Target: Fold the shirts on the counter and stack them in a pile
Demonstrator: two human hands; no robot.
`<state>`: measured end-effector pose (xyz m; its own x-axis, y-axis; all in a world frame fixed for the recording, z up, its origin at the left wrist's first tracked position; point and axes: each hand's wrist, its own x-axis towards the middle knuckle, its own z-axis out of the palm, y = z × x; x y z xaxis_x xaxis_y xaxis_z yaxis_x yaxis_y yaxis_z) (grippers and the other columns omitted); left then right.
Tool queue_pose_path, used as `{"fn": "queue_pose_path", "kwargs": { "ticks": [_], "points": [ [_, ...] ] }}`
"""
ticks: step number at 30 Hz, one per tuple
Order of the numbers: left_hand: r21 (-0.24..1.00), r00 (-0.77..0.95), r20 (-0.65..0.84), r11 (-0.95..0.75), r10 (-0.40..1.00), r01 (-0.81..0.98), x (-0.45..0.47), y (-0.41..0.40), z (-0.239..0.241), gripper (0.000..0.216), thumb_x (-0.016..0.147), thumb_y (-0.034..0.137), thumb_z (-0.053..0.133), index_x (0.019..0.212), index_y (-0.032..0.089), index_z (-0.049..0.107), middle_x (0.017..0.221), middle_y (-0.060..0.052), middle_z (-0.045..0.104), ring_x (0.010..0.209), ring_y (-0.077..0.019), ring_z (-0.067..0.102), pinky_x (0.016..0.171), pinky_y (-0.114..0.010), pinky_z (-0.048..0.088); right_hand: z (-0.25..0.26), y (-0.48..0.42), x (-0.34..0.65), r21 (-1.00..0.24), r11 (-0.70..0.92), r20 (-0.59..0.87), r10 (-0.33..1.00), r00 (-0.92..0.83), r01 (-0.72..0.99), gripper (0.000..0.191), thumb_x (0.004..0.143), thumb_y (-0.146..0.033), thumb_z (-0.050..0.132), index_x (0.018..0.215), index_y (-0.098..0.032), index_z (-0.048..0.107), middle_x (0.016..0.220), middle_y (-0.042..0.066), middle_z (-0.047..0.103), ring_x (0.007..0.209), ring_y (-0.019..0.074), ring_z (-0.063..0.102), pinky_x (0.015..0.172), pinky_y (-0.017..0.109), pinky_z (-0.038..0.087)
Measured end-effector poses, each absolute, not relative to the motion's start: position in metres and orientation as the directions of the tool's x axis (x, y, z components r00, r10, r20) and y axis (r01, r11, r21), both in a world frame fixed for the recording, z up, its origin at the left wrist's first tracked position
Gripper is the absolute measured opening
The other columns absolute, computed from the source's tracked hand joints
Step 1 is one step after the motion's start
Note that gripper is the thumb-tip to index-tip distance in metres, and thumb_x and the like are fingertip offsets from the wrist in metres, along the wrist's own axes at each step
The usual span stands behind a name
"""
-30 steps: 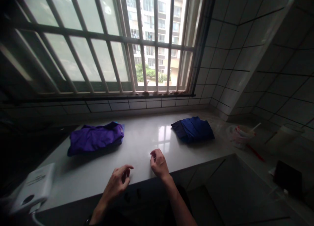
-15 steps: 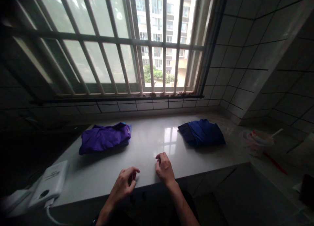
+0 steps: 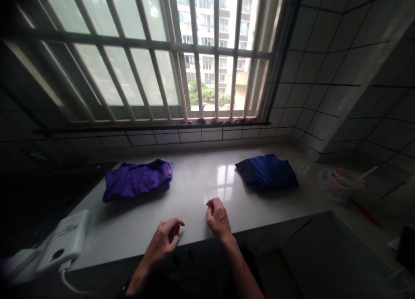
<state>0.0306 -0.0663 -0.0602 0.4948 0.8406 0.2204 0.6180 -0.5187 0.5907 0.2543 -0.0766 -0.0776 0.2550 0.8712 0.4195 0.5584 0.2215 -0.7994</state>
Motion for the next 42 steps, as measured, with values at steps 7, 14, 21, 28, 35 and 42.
{"fn": "queue_pose_path", "kwargs": {
  "ticks": [7, 14, 21, 28, 35, 42],
  "points": [
    [0.600, 0.488, 0.213, -0.507, 0.847, 0.619, 0.032, -0.066, -0.058, 0.031, 0.074, 0.015, 0.047, 0.097, 0.022, 0.066, 0.075, -0.001, 0.067, 0.074, -0.0203, 0.061, 0.085, -0.038, 0.048, -0.075, -0.080, 0.252, -0.795, 0.218, 0.424, 0.867, 0.261, 0.566, 0.017, 0.084, -0.010, 0.047, 0.088, -0.022, 0.059, 0.087, 0.004, 0.062, 0.081, 0.0199, 0.063, 0.077, 0.033, 0.051],
    [0.607, 0.495, 0.211, -0.510, 0.843, 0.610, 0.031, -0.062, -0.060, 0.029, 0.073, 0.017, 0.048, 0.095, 0.022, 0.067, 0.074, -0.001, 0.068, 0.072, -0.0207, 0.063, 0.085, -0.040, 0.048, -0.056, -0.072, 0.276, -0.800, 0.221, 0.390, 0.898, 0.204, 0.557, 0.014, 0.088, -0.018, 0.051, 0.094, -0.022, 0.063, 0.089, 0.003, 0.067, 0.078, 0.0176, 0.063, 0.076, 0.031, 0.053],
    [0.607, 0.524, 0.213, -0.532, 0.824, 0.590, 0.030, -0.058, -0.064, 0.028, 0.074, 0.018, 0.047, 0.095, 0.022, 0.066, 0.075, 0.000, 0.068, 0.072, -0.0201, 0.066, 0.086, -0.039, 0.047, 0.025, -0.042, 0.429, -0.415, -0.423, 0.311, 0.766, 0.563, 0.805, 0.051, 0.094, -0.035, 0.057, 0.139, -0.013, 0.056, 0.126, 0.021, 0.063, 0.112, 0.0299, 0.065, 0.094, 0.037, 0.050],
    [0.605, 0.518, 0.219, -0.532, 0.827, 0.593, 0.030, -0.057, -0.068, 0.028, 0.074, 0.020, 0.048, 0.096, 0.022, 0.066, 0.076, -0.001, 0.069, 0.073, -0.0206, 0.067, 0.087, -0.040, 0.047, 0.017, -0.045, 0.477, -0.197, -0.627, 0.103, 0.751, 0.652, 0.754, 0.049, 0.104, -0.040, 0.045, 0.146, -0.017, 0.055, 0.130, 0.020, 0.066, 0.117, 0.0287, 0.067, 0.095, 0.034, 0.049],
    [0.610, 0.512, 0.230, -0.533, 0.827, 0.587, 0.030, -0.058, -0.064, 0.025, 0.074, 0.021, 0.049, 0.092, 0.022, 0.067, 0.075, -0.001, 0.070, 0.073, -0.0210, 0.066, 0.086, -0.040, 0.048, 0.067, -0.040, 0.508, -0.210, -0.584, 0.149, 0.774, 0.616, 0.784, 0.039, 0.104, -0.034, 0.044, 0.113, -0.014, 0.076, 0.116, 0.018, 0.075, 0.109, 0.0261, 0.070, 0.089, 0.029, 0.049],
    [0.619, 0.506, 0.223, -0.522, 0.833, 0.588, 0.032, -0.058, -0.061, 0.024, 0.074, 0.023, 0.049, 0.091, 0.023, 0.067, 0.073, -0.001, 0.069, 0.072, -0.0210, 0.065, 0.086, -0.040, 0.048, 0.131, -0.048, 0.521, -0.248, -0.543, 0.419, 0.686, 0.594, 0.802, 0.047, 0.107, -0.030, 0.028, 0.126, -0.014, 0.068, 0.127, 0.020, 0.070, 0.113, 0.0273, 0.068, 0.090, 0.032, 0.048]
  ]
}}
